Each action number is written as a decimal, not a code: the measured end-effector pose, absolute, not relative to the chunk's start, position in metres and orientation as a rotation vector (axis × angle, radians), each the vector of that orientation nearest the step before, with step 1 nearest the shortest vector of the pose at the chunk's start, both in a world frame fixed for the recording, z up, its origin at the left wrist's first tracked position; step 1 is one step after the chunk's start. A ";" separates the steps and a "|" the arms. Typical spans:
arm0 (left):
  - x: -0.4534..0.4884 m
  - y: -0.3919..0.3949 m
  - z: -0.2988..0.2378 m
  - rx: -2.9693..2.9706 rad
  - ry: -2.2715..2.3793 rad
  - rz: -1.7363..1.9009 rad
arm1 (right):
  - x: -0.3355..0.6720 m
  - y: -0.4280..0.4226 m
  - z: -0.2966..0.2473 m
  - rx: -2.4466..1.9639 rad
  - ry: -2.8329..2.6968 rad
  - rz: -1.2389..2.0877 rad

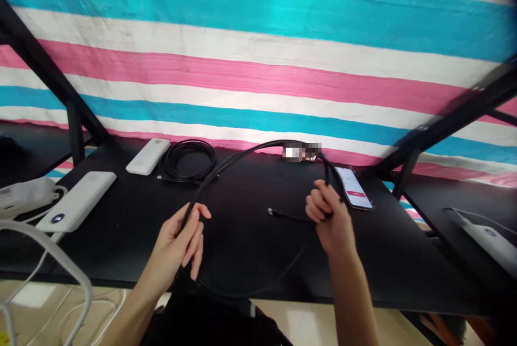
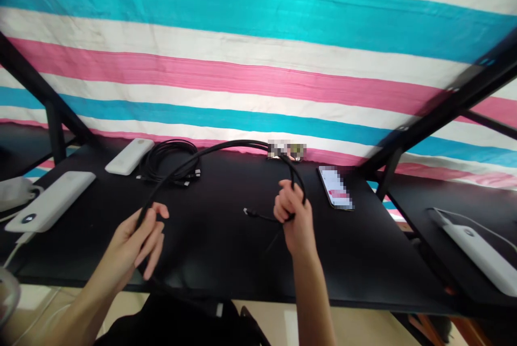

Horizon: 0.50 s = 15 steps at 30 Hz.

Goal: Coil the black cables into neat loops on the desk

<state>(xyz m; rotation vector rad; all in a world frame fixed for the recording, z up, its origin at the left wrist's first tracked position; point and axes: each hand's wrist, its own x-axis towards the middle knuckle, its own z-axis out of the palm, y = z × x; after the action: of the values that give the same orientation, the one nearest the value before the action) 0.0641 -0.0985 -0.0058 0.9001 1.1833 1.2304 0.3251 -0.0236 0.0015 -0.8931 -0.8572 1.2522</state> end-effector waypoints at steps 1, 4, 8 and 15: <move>0.061 -0.098 -0.002 0.868 1.180 1.247 | 0.324 -0.022 -0.003 -0.957 -0.924 1.270; 0.051 -0.094 0.012 0.890 1.191 1.236 | 0.326 -0.020 -0.011 -1.091 -1.171 1.248; 0.048 -0.083 0.026 1.116 1.311 1.159 | 0.329 -0.026 -0.005 -1.146 -1.499 1.209; 0.061 -0.049 0.031 1.465 1.531 1.284 | 0.310 -0.033 0.015 -1.139 -1.506 0.650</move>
<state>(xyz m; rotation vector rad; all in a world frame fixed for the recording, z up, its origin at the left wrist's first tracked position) 0.0612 -0.0490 0.0311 1.4649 1.5307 1.2840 0.3101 -0.0332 0.0155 -1.1389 -1.5064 0.6505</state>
